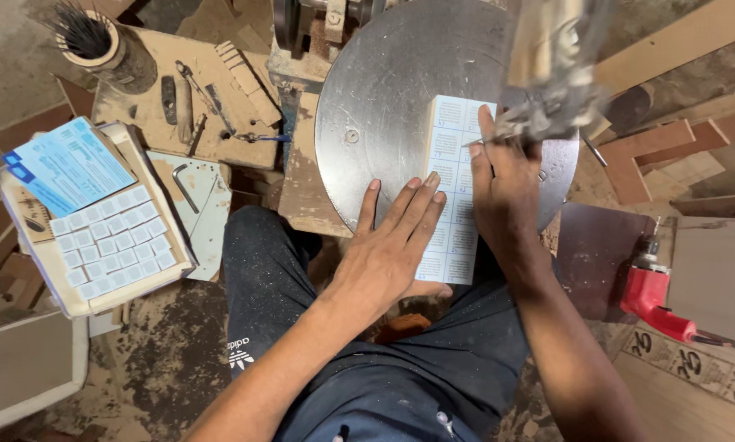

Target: The person uses a band saw to cut a sheet of printed paper into smaller rectangular pieces. They guide the paper through the saw blade, separating it into strips and then into individual pieces, which are placed into a nearby container.

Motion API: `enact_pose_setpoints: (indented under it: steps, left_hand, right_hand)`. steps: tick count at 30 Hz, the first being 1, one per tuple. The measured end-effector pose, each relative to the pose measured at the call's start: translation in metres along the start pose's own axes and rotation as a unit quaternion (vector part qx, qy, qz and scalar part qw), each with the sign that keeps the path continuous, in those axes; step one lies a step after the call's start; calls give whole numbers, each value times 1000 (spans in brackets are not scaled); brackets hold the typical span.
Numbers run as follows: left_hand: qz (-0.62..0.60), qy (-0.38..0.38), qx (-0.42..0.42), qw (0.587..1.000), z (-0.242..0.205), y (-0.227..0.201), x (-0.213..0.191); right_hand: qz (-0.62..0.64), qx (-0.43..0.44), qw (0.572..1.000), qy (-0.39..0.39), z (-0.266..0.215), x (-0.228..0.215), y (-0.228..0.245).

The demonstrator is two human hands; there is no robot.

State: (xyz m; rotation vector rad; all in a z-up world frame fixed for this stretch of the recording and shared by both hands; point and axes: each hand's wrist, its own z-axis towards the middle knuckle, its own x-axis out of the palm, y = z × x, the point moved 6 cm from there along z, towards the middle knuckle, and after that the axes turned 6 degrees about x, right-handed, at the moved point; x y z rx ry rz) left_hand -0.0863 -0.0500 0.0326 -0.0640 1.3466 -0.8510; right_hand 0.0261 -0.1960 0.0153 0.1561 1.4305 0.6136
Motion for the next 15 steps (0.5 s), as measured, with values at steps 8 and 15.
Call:
enact_pose_setpoints:
  steps: [8,15]
  left_hand:
    - [8,10,-4,1000,3,4,1]
    - [8,8,-3,1000,7,8,1]
  right_hand:
    - [19,8,1000,-12,4,3,-7]
    - [35,-3,999,-16,6,5,-9]
